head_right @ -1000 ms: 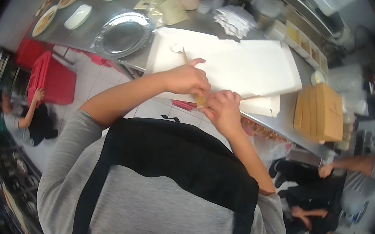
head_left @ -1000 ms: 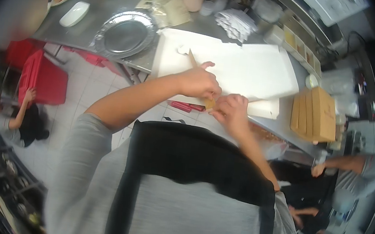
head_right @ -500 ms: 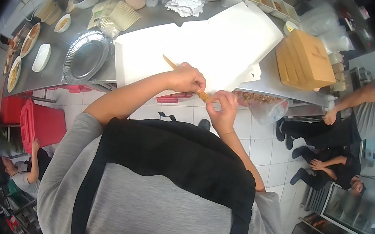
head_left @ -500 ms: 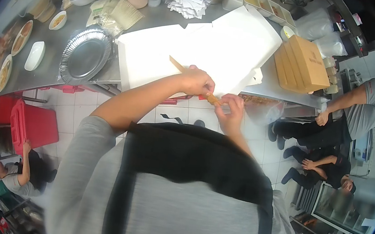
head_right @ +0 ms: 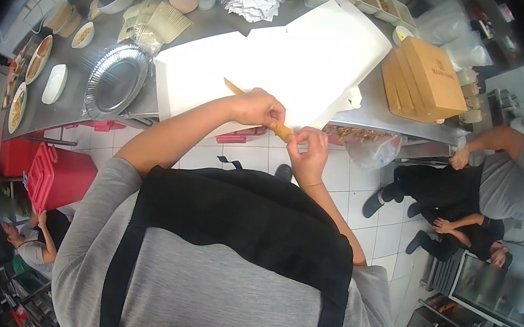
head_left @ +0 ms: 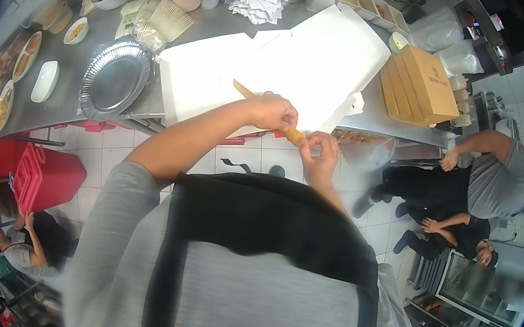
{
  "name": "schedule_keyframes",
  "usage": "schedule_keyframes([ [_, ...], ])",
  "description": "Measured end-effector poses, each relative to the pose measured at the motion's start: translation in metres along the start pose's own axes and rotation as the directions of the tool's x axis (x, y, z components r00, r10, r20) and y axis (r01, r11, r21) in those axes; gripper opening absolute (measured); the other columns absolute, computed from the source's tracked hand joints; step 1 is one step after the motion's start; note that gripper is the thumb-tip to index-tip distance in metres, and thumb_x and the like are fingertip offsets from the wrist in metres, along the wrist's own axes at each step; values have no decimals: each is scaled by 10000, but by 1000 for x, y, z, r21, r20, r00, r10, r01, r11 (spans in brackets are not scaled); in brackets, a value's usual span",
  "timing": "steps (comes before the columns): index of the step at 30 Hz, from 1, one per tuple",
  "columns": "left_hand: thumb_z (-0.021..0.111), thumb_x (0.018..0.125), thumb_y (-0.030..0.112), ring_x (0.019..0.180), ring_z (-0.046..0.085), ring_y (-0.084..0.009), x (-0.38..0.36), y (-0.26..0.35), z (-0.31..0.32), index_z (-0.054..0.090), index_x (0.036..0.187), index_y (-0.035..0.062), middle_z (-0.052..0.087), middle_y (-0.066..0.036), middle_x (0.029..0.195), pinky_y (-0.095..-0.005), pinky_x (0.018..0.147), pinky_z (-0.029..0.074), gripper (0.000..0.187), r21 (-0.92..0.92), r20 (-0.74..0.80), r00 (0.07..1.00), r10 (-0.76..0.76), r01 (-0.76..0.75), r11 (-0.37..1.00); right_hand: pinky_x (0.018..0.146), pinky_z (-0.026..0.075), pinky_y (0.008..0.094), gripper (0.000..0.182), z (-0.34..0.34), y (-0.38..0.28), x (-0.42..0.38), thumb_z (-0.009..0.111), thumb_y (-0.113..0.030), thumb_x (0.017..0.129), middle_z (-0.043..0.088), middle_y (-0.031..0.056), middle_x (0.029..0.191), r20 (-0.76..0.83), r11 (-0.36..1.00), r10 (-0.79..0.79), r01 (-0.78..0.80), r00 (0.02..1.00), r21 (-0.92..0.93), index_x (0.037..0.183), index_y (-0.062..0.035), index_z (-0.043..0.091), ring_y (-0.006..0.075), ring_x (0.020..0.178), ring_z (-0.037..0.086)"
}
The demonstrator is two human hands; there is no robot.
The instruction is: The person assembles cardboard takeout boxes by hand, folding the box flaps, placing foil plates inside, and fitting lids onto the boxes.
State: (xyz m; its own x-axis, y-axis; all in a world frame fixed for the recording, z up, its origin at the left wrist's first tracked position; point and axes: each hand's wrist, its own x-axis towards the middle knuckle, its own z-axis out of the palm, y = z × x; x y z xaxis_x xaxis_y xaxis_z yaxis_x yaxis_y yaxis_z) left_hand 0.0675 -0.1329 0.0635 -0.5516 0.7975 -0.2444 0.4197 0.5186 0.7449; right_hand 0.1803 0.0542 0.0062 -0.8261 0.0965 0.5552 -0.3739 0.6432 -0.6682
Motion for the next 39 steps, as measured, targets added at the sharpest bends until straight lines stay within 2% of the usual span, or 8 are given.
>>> schedule_keyframes([
  [2,651,832,118,726,670,-197,1,3,-2,688,926,72,711,-66,801,-312,702,511,110,69,17,1000,24,-25,997,779,423,390,196,-1,-5,3,730,-55,699,622,32,821,46,998,-43,44,998,-40,757,-102,548,262,828,569],
  [5,659,826,131,832,651,-207,-1,16,-7,689,932,96,695,-52,826,-362,849,468,115,43,71,994,-82,79,996,774,418,391,191,-2,-9,6,724,-57,702,625,15,796,74,995,-49,55,996,-80,761,-108,550,252,824,574],
  [8,679,809,151,950,598,-214,-1,9,1,691,936,133,662,-32,857,-435,988,348,129,334,44,999,21,-35,942,768,415,392,190,-3,-13,10,725,-59,699,627,8,771,68,995,-40,45,997,-86,765,-107,552,247,811,581],
  [11,694,793,170,1017,551,-219,1,0,4,692,934,166,632,-19,878,-474,1028,252,141,302,-18,997,71,-62,951,761,429,390,188,0,-10,11,727,-64,708,641,18,772,43,998,-33,35,999,-51,766,-100,552,250,789,590],
  [18,693,780,146,973,581,-213,3,-5,-4,692,927,162,654,-8,880,-446,999,274,148,188,69,996,63,-75,979,750,481,369,177,5,-8,6,718,-72,772,685,69,830,24,978,183,-184,983,97,773,-73,541,265,787,611],
  [30,668,808,176,920,603,-172,7,-9,-6,696,943,209,678,29,922,-392,980,272,142,97,150,987,53,-68,993,747,480,365,181,5,-14,3,716,-65,770,683,75,838,27,986,149,-151,988,64,782,-68,536,262,776,613],
  [36,643,838,196,901,607,-133,5,-5,-10,693,961,205,688,57,850,-354,955,336,133,3,196,981,-11,10,1000,750,476,369,191,6,-13,5,721,-63,758,674,63,828,23,964,189,-190,982,188,800,-75,535,255,788,603],
  [39,637,844,200,894,607,-126,3,-3,-10,691,964,204,690,61,832,-353,948,345,132,3,199,980,-2,1,1000,767,470,373,195,1,-16,6,727,-58,754,668,50,825,78,995,93,-96,993,25,805,-80,540,258,809,597],
])
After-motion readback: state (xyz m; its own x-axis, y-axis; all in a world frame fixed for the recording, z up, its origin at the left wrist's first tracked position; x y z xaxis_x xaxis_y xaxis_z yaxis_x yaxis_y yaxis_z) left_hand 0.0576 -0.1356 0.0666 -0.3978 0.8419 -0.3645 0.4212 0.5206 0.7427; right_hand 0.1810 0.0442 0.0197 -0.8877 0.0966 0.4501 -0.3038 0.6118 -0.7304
